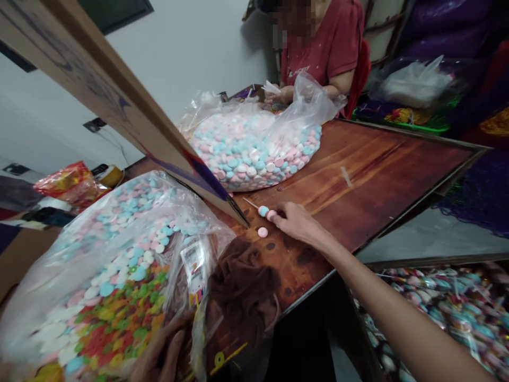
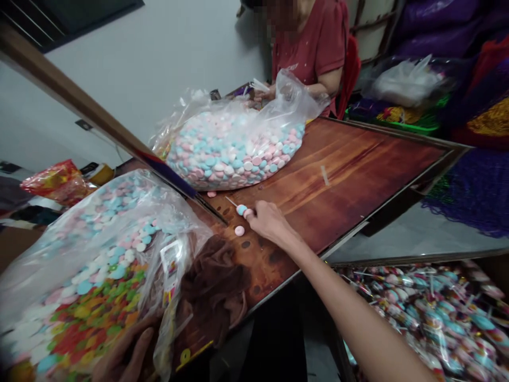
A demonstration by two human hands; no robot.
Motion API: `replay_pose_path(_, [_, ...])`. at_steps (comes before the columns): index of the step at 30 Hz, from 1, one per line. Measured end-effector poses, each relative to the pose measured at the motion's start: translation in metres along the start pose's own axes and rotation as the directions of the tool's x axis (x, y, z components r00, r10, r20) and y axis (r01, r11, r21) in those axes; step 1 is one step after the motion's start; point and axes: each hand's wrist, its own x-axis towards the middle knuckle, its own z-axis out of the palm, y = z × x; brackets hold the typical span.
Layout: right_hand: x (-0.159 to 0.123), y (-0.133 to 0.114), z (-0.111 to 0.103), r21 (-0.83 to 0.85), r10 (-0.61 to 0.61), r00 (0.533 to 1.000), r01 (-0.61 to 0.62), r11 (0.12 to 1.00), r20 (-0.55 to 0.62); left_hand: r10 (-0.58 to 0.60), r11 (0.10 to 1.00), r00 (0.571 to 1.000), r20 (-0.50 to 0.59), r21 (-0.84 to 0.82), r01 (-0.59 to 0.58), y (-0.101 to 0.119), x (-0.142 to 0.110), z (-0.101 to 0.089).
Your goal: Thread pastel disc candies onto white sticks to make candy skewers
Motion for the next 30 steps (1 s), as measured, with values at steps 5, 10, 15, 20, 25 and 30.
replay_pose_path(5, [-0.021, -0.012, 0.005, -0.177, 0.001, 0.998, -0.011, 0.984, -0.059, 0.054, 0.998, 0.998, -0.025, -0.021, -0.054, -0.007, -0.001, 0.006])
replay_pose_path(10, [-0.022, -0.038, 0.028, -0.425, -0.103, 0.985, 0.035, 0.905, -0.137, 0.082, 0.994, 0.994, -0.065, -0.067, -0.087, -0.013, 0.0, 0.012])
replay_pose_path(15, [-0.025, -0.043, 0.048, -0.505, -0.152, 0.979, 0.064, 0.861, -0.135, 0.106, 0.983, 0.988, -0.111, -0.136, -0.12, 0.001, -0.001, 0.011])
replay_pose_path(20, [-0.035, -0.033, 0.048, -0.326, -0.072, 0.969, -0.009, 0.945, -0.236, 0.111, 0.965, 0.989, -0.099, -0.225, -0.131, 0.011, -0.004, 0.01])
replay_pose_path(25, [-0.068, -0.032, 0.046, 0.585, 0.18, 0.947, 0.009, 0.811, -0.265, 0.152, 0.934, 0.98, -0.132, -0.307, -0.186, 0.005, -0.006, 0.015])
replay_pose_path(30, [-0.107, -0.085, 0.073, 0.936, 0.225, 0.972, -0.014, 0.353, -0.07, 0.167, 0.889, 0.97, -0.175, -0.4, -0.225, 0.004, -0.005, 0.017])
